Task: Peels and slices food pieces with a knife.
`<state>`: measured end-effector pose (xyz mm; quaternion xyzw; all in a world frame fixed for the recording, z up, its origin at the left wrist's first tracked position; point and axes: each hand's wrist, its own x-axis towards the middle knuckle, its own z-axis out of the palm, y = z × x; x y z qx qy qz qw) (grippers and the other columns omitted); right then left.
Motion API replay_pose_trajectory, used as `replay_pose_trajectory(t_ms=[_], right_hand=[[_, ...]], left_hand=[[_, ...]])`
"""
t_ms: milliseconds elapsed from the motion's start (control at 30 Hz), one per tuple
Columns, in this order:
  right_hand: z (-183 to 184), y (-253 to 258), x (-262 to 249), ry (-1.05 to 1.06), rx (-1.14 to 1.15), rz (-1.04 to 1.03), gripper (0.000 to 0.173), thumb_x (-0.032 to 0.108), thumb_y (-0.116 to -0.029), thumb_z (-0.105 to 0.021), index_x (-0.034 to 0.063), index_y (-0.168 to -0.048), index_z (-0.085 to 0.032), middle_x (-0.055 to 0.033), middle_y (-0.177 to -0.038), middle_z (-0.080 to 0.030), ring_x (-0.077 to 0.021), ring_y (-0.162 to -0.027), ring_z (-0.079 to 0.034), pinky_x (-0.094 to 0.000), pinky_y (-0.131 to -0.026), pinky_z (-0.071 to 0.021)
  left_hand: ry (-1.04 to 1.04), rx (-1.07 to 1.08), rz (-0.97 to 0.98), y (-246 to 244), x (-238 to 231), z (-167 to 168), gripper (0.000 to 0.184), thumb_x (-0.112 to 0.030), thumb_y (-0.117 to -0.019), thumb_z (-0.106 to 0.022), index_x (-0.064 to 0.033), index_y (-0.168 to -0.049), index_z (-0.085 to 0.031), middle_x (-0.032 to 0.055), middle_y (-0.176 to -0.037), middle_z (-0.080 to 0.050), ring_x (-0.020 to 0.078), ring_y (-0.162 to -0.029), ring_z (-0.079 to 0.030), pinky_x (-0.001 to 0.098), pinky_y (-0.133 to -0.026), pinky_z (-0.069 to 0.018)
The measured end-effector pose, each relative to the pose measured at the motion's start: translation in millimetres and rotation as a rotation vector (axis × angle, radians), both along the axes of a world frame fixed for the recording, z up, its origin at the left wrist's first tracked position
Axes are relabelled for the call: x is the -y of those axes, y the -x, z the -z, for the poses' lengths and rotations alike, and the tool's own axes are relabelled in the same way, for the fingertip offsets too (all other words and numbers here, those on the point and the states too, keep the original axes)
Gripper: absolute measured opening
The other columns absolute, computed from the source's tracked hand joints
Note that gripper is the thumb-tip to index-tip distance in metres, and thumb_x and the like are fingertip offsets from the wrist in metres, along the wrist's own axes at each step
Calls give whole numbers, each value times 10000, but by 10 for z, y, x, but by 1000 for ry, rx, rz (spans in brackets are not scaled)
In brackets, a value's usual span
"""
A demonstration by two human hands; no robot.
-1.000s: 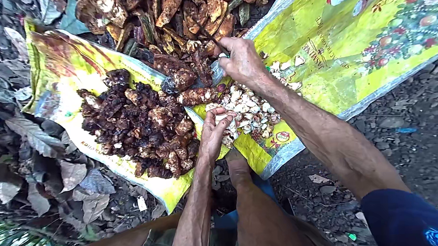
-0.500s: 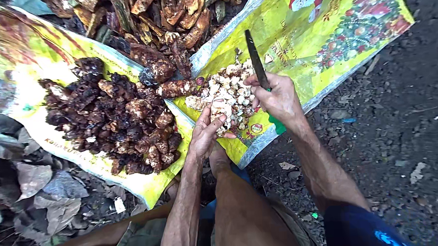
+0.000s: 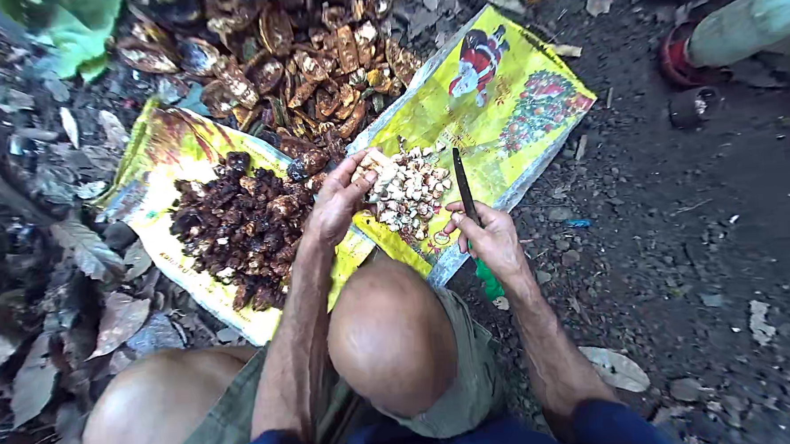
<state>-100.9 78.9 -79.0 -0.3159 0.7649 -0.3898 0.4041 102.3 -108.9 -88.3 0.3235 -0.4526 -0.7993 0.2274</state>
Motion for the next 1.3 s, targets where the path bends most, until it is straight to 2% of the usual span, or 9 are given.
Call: replay_pose_trajectory(t_ms=[200,267,400,533,700,967,1167,1233,1300], right_hand=[[-470,-18,-27,215,-31,-10,346,266,-1094,-436,83,-1299,-647,-19,-834,-728,-85,-479,-534,-241,-430,-442],[-610,-34,13,335,0,-14,416,308,-1103,-380,72,-1321,-643,-25,-817,-701,-87,-477,-515,-237,-427,-438],[-908,-76,77,465,86,26,587,428,-1100,-248,69,-1319,-658,-21,-767,-647,-97,-496,-495,-247,-447,-439],[-1083,-131,47,540,54,26,586,449,-1100,-255,96,-1328,-663,-23,-656,-568,-131,-485,-486,-289,-446,-444],[-1178,-128,-116,542,36,-5,567,407,-1113,-245,76,-1337,-648,-32,-669,-555,-140,-494,-507,-294,-454,-481],[-1175,-276,-225,441,122,-13,551,399,-1119,-252,70,-1315,-648,-50,-659,-551,-152,-455,-499,-298,-409,-481],[-1100,-411,-305,352,113,1,473,421,-1110,-318,220,-1494,-505,-66,-676,-535,-172,-455,-494,-300,-383,-450],[-1093,-416,-358,312,88,-24,472,423,-1101,-334,256,-1522,-468,-66,-685,-544,-185,-471,-514,-321,-394,-470],[-1091,-424,-412,286,87,-39,473,412,-1097,-354,258,-1532,-456,-67,-691,-543,-196,-481,-520,-340,-410,-480]], left_hand=[[322,-6,138,-11,272,-1075,417,-125,-1029,-551,-60,-1440,-520,128,-1209,-673,202,-966,-699,365,-792,-620],[361,-10,135,57,184,-1366,406,-118,-1019,-573,-70,-1421,-541,127,-1150,-687,182,-852,-702,318,-664,-615],[322,-61,86,212,-36,-1664,381,-101,-1025,-573,-78,-1404,-550,119,-1117,-682,170,-777,-683,297,-594,-592],[203,-114,-35,410,-310,-1693,382,-82,-1004,-538,-56,-1385,-531,117,-1032,-667,161,-687,-660,296,-520,-575],[103,-179,-37,520,-514,-1422,358,-105,-1005,-520,-53,-1357,-561,115,-1010,-681,134,-679,-649,237,-491,-525],[-21,-351,-255,663,-860,-1113,516,-98,-1055,-435,-179,-1560,-369,151,-1184,-620,219,-853,-669,342,-657,-590],[-202,-424,-402,787,-984,-992,435,-346,-1137,-263,-199,-1511,-430,123,-1186,-635,243,-972,-679,399,-779,-601],[-187,-424,-389,787,-986,-970,447,-357,-1137,-247,-205,-1516,-427,107,-1241,-624,231,-1058,-657,406,-872,-575],[-167,-422,-392,795,-985,-962,430,-311,-1132,-285,-184,-1523,-414,127,-1248,-617,241,-1032,-667,400,-845,-587]])
